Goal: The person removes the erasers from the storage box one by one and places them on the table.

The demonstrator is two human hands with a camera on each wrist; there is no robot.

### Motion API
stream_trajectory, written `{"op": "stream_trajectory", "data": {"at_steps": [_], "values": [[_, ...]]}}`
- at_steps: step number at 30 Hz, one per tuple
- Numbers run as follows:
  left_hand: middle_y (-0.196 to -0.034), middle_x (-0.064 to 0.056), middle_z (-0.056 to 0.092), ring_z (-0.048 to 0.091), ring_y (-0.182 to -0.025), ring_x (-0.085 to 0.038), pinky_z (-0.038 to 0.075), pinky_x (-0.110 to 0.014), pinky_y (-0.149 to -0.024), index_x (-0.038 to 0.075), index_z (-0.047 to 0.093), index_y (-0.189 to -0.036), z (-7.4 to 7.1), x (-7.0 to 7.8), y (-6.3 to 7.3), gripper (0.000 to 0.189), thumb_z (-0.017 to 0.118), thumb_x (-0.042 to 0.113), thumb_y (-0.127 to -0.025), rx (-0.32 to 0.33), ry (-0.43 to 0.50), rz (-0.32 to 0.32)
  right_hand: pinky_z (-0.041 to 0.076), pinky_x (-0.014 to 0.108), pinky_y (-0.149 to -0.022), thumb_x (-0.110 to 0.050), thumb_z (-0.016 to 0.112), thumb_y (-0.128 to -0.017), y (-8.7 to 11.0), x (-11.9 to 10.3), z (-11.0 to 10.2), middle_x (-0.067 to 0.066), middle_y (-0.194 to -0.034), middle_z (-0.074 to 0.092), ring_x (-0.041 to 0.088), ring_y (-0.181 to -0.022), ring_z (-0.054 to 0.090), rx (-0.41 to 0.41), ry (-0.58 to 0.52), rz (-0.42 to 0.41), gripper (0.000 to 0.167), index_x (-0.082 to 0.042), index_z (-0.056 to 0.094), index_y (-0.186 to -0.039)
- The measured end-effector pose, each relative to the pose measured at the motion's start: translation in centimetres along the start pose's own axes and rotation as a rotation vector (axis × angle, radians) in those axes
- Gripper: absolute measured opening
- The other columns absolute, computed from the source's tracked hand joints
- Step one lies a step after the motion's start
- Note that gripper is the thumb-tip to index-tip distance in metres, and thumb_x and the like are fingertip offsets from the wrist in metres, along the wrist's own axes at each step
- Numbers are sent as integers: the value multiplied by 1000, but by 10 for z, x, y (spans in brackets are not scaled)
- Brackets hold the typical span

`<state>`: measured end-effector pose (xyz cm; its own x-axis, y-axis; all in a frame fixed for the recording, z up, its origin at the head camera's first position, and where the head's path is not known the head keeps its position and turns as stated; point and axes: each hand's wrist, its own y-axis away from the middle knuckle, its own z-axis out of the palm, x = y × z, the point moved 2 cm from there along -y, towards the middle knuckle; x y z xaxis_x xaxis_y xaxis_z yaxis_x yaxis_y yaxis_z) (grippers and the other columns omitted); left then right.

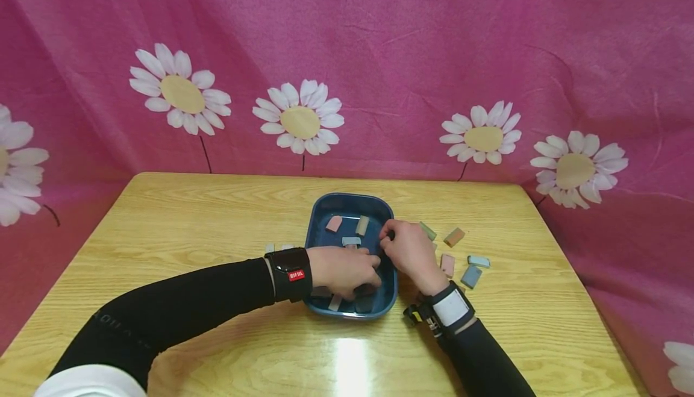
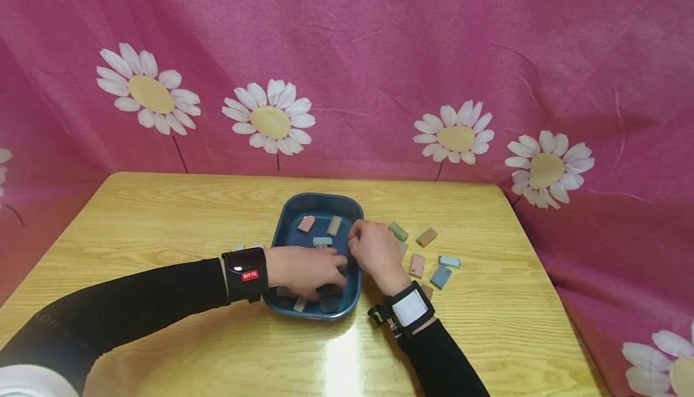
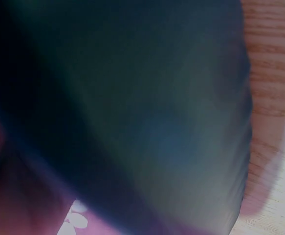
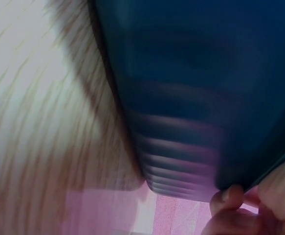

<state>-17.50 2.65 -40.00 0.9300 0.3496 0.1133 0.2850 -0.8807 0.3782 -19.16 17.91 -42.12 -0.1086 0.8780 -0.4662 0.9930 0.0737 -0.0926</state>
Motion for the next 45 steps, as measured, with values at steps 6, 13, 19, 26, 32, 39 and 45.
{"op": "stream_trajectory", "data": {"at_steps": [6,13,19,26,32,39,45], "values": [[-104,5,51,45,-96,-14,44,-29,-81,27,71,-94,1,-1,3,18,80,20,-80,-3,29,-43,40,29,-48,-15,64,-88,0,-1,1,1,-73,61,17,-59,52,-3,-2,2,6,-16,69,-84],[-103,6,48,44,-94,-14,43,-26,-72,26,69,-89,-8,-5,12,17,81,19,-78,9,82,-56,40,29,-49,-14,64,-88,0,-1,0,1,-73,61,16,-59,53,0,6,-7,7,-15,69,-84],[-99,6,48,44,-93,-14,40,-29,-75,26,70,-89,-16,-14,25,17,82,23,-77,83,86,-99,40,29,-48,-14,64,-88,0,-1,0,2,-72,60,17,-59,52,-6,12,-4,6,-15,69,-85],[-99,2,49,43,-92,-18,42,-31,-76,20,68,-91,-29,-41,57,18,78,16,-76,217,106,-202,41,30,-50,-15,64,-88,0,-1,0,1,-74,61,18,-62,53,0,19,-4,6,-15,69,-84],[-97,-1,51,46,-94,-21,46,-34,-75,16,66,-90,-30,-71,89,18,76,10,-76,312,173,-322,41,30,-51,-14,64,-88,1,-2,2,1,-74,61,18,-63,54,2,21,-3,6,-15,68,-84],[-93,-5,51,49,-85,-20,44,-35,-74,12,63,-85,-2,-108,114,15,75,6,-77,347,191,-385,41,29,-51,-14,63,-87,1,-2,2,1,-75,61,17,-63,54,6,19,1,6,-16,68,-84],[-86,-4,51,48,-77,-17,42,-31,-69,9,64,-81,26,-130,119,12,73,4,-76,351,232,-399,42,29,-51,-13,63,-88,3,-2,1,1,-75,61,17,-63,54,11,17,-9,7,-16,68,-83]]}}
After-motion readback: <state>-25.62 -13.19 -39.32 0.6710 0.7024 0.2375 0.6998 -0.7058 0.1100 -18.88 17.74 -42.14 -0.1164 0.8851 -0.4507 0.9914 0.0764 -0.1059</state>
